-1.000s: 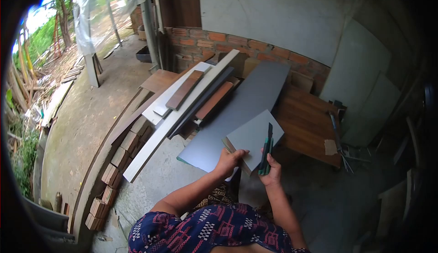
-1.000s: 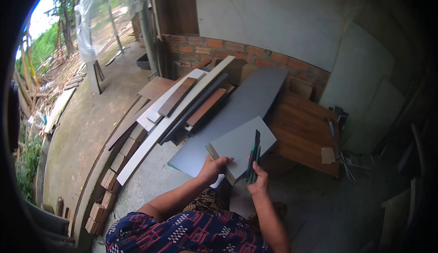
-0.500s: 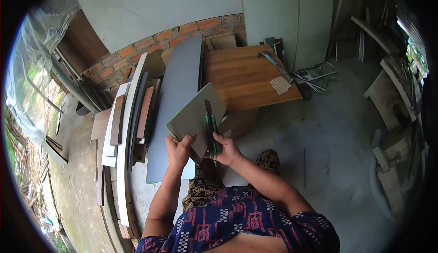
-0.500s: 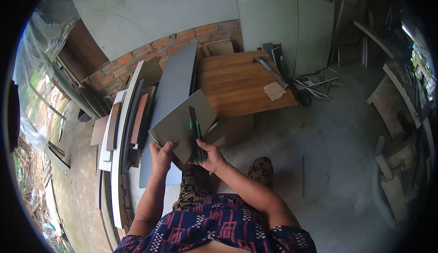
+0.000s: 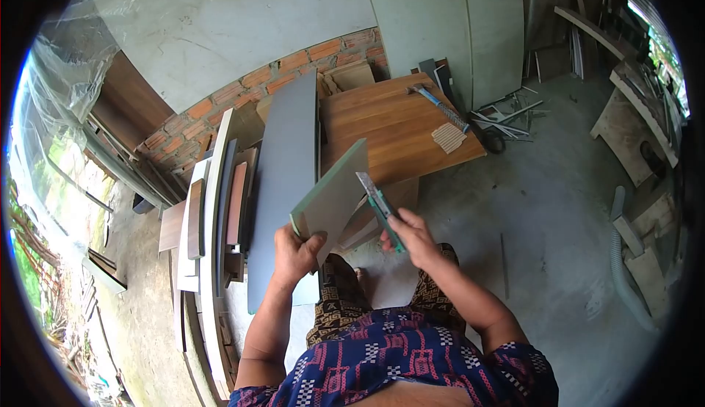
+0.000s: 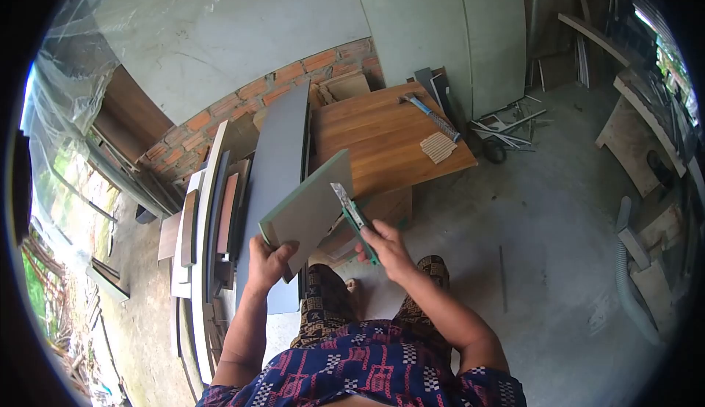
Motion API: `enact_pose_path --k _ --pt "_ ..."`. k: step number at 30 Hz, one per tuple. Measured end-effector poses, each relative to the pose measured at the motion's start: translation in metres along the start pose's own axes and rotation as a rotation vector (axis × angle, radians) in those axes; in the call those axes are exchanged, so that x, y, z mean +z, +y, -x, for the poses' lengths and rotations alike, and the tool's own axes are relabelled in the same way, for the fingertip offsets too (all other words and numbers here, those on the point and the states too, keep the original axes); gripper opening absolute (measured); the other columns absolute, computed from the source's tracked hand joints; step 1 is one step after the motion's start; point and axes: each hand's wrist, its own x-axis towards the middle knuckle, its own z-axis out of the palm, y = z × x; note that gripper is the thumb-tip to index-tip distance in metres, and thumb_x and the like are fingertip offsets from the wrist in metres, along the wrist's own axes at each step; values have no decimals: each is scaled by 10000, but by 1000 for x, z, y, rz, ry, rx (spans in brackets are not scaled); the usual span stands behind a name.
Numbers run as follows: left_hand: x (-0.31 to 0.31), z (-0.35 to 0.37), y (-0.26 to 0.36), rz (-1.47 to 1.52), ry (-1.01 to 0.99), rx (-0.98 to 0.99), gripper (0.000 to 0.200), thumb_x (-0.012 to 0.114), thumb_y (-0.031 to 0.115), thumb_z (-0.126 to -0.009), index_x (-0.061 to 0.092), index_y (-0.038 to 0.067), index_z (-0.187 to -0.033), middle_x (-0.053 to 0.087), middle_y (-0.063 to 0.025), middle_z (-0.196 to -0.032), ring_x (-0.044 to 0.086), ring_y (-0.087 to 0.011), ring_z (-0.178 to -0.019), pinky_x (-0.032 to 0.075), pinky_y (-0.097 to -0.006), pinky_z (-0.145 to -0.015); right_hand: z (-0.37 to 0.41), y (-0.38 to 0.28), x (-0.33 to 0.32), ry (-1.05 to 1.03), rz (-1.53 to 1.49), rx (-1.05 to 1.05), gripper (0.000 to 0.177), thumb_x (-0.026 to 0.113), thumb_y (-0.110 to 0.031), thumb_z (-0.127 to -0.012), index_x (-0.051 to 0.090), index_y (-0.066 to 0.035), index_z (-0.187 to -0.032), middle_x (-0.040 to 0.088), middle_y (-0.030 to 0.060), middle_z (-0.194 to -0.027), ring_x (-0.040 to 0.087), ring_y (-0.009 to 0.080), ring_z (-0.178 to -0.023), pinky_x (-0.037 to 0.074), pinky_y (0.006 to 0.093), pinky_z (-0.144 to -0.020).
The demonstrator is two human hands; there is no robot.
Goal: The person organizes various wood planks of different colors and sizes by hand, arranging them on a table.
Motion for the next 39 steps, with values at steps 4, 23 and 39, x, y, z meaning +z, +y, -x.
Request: enact_pose_path --k 4,23,39 --pt "3 4 7 -147 -73 99 214 597 91 -700 584 -27 -878 616 -166 -715 621 -271 -670 481 -337 -641 22 -65 25 -96 282 -202 291 538 -163 -895 512 -15 -1144 555 29 -781 543 66 -638 483 209 -537" --pt "1 10 5 -271 -111 204 244 615 125 -718 595 -4 -925 611 -129 -722 584 -228 -669 472 -332 -634 -72 -80 -61 -204 368 138 343 572 -209 -856 550 -28 -1145 596 72 -681 573 110 -476 426 216 -388" --pt "1 -22 -23 616 228 27 461 621 99 -731 475 -54 -1141 580 -92 -1010 570 -210 -922 442 -326 -849 -37 -7 -78 245 149 -63 217 549 -189 -878 553 -42 -1039 583 56 -664 569 125 -488 414 235 -401"
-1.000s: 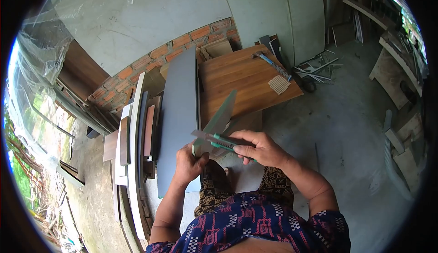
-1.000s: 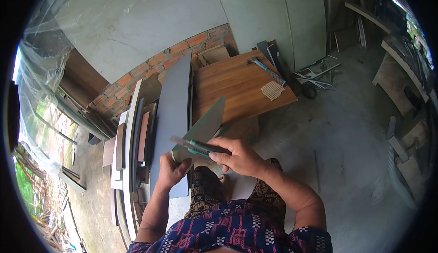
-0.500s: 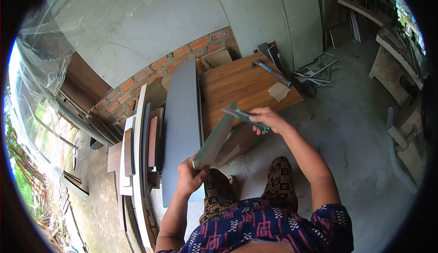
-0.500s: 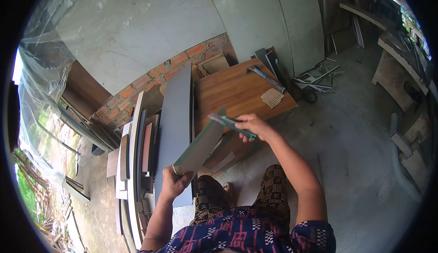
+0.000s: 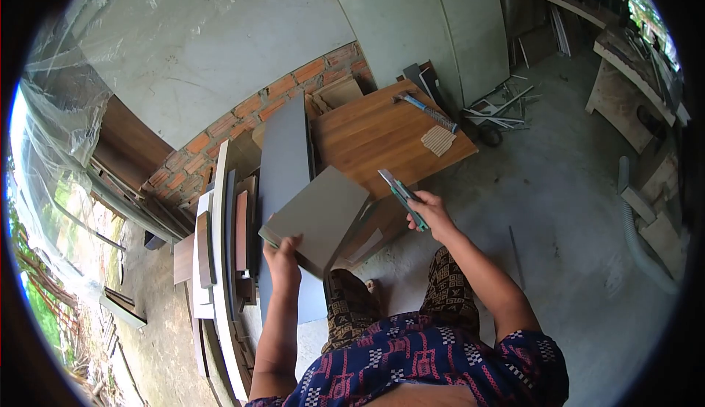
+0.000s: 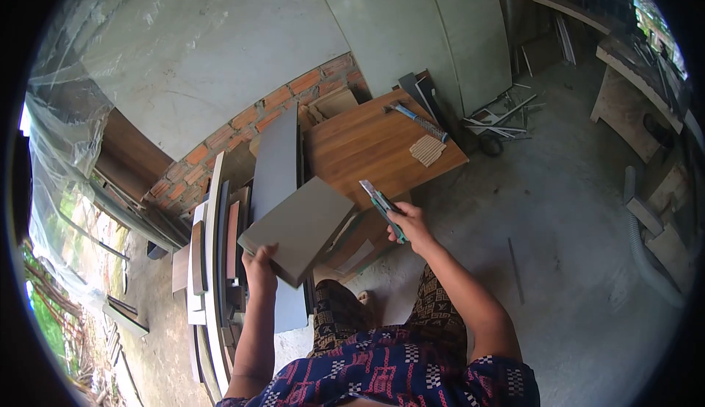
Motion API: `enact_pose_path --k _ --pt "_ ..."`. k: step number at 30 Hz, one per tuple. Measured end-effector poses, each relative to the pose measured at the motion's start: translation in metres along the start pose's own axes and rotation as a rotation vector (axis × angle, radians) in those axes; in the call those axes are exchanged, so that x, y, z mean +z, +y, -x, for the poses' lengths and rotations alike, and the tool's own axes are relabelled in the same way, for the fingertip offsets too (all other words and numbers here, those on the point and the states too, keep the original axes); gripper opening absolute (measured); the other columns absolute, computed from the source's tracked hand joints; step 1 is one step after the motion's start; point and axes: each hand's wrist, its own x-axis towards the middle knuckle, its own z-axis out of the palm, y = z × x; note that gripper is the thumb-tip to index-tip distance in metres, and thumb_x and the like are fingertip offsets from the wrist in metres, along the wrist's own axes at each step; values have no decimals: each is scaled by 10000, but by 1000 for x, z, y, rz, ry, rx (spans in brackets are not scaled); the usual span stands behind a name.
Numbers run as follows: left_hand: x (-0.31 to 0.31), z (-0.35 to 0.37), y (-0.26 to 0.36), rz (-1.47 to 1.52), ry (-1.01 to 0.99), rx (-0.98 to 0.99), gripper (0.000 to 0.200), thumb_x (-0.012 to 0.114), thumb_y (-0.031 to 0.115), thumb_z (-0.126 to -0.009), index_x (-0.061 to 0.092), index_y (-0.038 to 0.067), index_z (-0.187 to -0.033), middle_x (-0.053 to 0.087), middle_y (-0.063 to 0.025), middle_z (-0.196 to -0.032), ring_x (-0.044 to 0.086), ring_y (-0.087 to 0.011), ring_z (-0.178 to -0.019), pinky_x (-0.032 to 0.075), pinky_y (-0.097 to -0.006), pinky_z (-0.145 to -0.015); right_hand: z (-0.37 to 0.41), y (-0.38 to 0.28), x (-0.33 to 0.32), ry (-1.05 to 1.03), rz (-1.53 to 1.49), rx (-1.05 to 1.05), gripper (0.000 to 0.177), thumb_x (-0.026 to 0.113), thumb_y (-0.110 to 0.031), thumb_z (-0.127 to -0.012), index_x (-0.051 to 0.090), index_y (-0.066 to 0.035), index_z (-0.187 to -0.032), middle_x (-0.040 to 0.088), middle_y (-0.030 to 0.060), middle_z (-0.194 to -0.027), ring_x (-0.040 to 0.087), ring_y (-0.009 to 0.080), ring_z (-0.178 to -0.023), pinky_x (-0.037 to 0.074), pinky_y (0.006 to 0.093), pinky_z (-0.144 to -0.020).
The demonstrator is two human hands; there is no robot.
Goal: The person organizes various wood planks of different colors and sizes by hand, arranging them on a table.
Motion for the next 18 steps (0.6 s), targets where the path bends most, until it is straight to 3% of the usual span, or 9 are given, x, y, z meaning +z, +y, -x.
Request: enact_pose_path --k 1,5,8,11,14,18 --pt "-3 -4 1 26 69 -117 395 600 43 -712 492 -49 -1080 565 -87 -965 563 -194 -877 450 -326 -840 13 -8 9 -7 -17 -11 229 553 -161 -877 548 -35 -1068 586 53 -693 569 112 -517 431 226 -444" --pt "-15 -13 -18 317 144 -294 373 608 78 -733 489 -34 -1069 562 -115 -994 575 -269 -897 474 -379 -832 58 -10 49 -153 -75 -216 331 566 -127 -873 509 -15 -1180 588 53 -773 571 92 -609 476 231 -551" --pt "5 -9 2 557 115 -459 392 608 79 -728 474 -36 -1078 557 -131 -1024 575 -303 -941 485 -416 -860 92 -20 76 -268 49 -341 335 570 -143 -872 524 -33 -1185 557 13 -781 541 61 -638 474 217 -568" --pt "9 -6 6 639 109 -502 424 602 63 -708 455 -19 -1098 553 -154 -1031 574 -326 -961 484 -455 -879 97 -18 86 -348 188 -468 351 569 -157 -876 515 -35 -1201 562 12 -795 539 63 -634 471 212 -582" --pt "7 0 10 662 145 -525 434 597 55 -701 450 -22 -1102 549 -172 -1030 576 -328 -958 483 -447 -884 89 -10 83 -328 116 -453 354 569 -144 -872 514 -35 -1203 575 28 -792 549 72 -636 475 221 -575" --pt "-10 9 6 641 164 -537 371 596 36 -701 480 3 -1051 554 -142 -1002 565 -311 -944 451 -456 -901 66 2 54 -167 -69 -187 279 563 -143 -867 527 -33 -1120 607 73 -771 584 120 -587 478 245 -547"
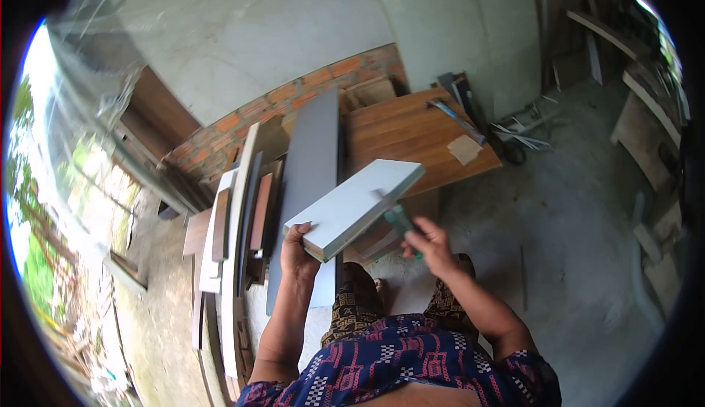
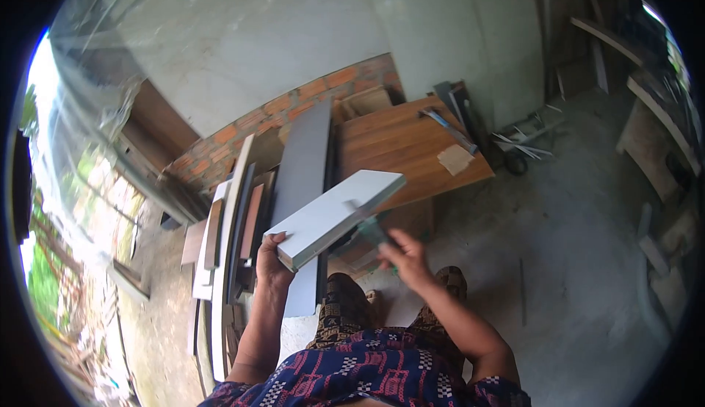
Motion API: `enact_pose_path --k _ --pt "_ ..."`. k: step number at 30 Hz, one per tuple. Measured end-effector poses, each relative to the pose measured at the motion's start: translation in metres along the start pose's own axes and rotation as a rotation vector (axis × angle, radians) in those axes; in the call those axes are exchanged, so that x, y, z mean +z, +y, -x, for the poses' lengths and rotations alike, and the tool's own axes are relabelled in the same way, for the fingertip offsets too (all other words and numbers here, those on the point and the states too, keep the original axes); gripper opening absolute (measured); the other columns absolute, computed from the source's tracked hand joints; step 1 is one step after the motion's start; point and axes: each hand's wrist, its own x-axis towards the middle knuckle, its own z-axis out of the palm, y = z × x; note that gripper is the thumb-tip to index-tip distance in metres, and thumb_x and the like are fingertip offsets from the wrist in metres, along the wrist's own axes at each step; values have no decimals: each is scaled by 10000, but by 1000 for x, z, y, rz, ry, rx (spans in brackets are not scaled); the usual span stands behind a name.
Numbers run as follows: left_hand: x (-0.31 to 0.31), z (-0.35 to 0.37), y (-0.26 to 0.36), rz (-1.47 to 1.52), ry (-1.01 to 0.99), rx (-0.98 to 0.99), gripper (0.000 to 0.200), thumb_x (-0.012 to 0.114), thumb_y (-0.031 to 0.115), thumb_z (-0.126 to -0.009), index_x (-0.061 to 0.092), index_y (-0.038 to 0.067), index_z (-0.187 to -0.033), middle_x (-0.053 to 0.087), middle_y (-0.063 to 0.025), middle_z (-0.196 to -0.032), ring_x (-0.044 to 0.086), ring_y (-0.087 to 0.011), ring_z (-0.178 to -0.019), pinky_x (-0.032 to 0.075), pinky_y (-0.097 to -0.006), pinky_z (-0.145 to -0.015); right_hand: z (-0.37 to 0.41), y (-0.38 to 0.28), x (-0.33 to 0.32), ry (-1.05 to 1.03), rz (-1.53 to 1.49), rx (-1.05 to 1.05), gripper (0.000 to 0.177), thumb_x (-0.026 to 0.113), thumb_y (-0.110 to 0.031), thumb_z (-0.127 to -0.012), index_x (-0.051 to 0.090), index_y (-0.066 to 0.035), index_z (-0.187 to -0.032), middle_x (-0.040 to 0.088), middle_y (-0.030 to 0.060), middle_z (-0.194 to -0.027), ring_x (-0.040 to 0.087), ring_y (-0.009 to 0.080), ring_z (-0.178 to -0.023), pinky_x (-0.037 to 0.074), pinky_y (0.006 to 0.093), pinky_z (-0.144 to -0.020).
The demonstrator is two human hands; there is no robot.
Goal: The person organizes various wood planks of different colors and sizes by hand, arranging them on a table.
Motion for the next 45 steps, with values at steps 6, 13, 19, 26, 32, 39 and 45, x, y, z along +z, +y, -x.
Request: enact_pose_path --k 6,13,19,26,32,39,45 --pt "-32 23 32 103 111 84 291 595 26 -689 505 1 -964 557 -121 -900 570 -282 -869 457 -438 -883 -13 25 -68 426 -110 136 204 542 -204 -881 488 -88 -1040 564 63 -672 560 167 -482 423 269 -417" --pt "-69 37 80 135 172 354 322 617 31 -692 520 16 -999 578 -110 -934 571 -279 -911 445 -441 -894 38 85 -74 268 110 379 203 533 -177 -878 505 -59 -1041 565 64 -668 565 159 -496 417 265 -422" --pt "-125 10 119 328 262 462 156 598 41 -732 530 82 -866 562 -77 -912 548 -269 -918 388 -523 -932 86 155 -94 182 170 449 236 547 -103 -857 519 13 -1061 567 73 -659 562 163 -481 470 273 -442" --pt "-150 -19 139 484 367 534 127 591 46 -748 542 48 -865 572 -82 -890 547 -265 -890 389 -491 -927 82 161 -103 128 161 501 266 557 -76 -844 509 44 -1077 575 95 -667 573 177 -483 488 287 -436" --pt "-198 -56 149 395 429 560 127 614 75 -762 560 51 -875 583 -77 -898 557 -256 -875 417 -454 -900 79 156 -101 95 261 554 269 534 -94 -850 514 39 -1083 592 109 -675 585 199 -498 492 301 -473" --pt "-209 -71 151 245 431 526 215 620 166 -825 541 73 -1002 584 -66 -931 546 -248 -953 388 -492 -931 75 163 -102 91 256 542 241 545 -81 -843 531 39 -1051 590 102 -680 583 199 -501 497 306 -480" --pt "-175 -57 147 323 599 500 350 561 203 -871 466 20 -1155 555 -133 -1096 543 -281 -1007 413 -456 -923 74 164 -104 77 253 554 244 538 -70 -839 529 42 -1056 588 107 -689 585 200 -510 503 313 -481"
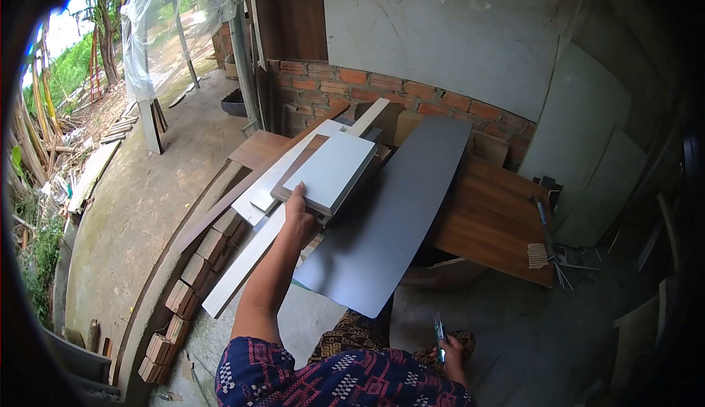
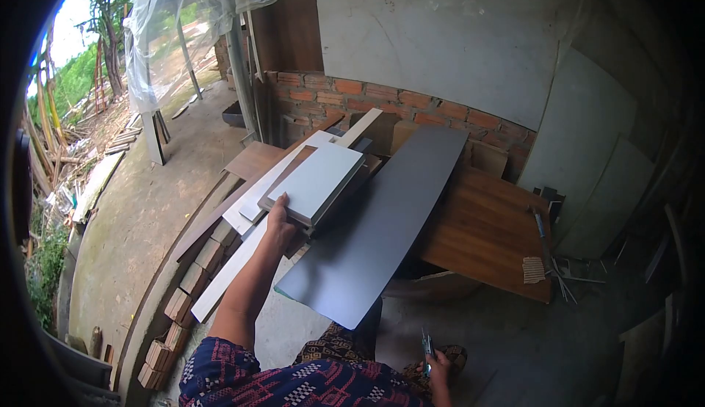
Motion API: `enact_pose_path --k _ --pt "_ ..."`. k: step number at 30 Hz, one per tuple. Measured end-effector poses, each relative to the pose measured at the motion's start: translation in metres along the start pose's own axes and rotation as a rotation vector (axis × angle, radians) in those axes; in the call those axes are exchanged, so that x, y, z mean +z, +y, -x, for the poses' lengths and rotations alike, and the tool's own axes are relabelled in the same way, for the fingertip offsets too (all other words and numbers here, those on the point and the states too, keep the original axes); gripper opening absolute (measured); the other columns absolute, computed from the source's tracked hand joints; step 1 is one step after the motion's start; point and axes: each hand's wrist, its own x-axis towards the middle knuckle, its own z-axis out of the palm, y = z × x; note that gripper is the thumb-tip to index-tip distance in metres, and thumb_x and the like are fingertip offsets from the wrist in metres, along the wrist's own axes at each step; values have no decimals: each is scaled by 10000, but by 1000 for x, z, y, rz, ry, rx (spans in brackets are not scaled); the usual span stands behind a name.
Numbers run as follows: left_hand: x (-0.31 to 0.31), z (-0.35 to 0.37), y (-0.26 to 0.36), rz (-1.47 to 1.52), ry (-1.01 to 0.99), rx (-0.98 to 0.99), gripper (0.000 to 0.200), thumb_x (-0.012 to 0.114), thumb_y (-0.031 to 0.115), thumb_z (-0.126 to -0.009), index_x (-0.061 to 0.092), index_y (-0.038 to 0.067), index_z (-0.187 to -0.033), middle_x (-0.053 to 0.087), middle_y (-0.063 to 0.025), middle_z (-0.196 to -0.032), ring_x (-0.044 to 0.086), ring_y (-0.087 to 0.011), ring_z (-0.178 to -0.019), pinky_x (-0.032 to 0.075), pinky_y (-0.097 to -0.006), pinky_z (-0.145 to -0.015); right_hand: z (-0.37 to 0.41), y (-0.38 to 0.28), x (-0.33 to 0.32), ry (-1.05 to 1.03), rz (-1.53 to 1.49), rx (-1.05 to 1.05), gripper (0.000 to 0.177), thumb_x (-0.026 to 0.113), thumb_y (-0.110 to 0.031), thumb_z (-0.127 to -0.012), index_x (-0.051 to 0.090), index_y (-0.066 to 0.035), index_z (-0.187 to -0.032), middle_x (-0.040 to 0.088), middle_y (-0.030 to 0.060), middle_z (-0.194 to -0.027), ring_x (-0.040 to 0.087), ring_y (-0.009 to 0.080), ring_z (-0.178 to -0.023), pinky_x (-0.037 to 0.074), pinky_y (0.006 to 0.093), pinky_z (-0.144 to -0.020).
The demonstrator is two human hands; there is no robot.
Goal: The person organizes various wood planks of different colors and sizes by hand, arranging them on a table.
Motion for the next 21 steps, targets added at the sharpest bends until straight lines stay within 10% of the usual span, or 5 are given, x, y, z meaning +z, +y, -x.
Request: enact_pose_path --k 13,21 --pt "-31 -27 -6 -70 99 258 268 490 122 -869 427 26 -1111 514 -121 -989 563 -292 -893 481 -514 -726 -1 4 -9 -3 -22 7 270 527 -67 -843 511 48 -1087 584 110 -681 587 202 -517 513 318 -479" --pt "-32 -30 6 -117 137 258 284 516 73 -806 415 50 -1071 530 -99 -856 532 -202 -607 367 -307 -376 -2 0 -4 2 -7 7 266 531 -96 -847 515 38 -1076 587 105 -682 592 202 -512 506 311 -467"
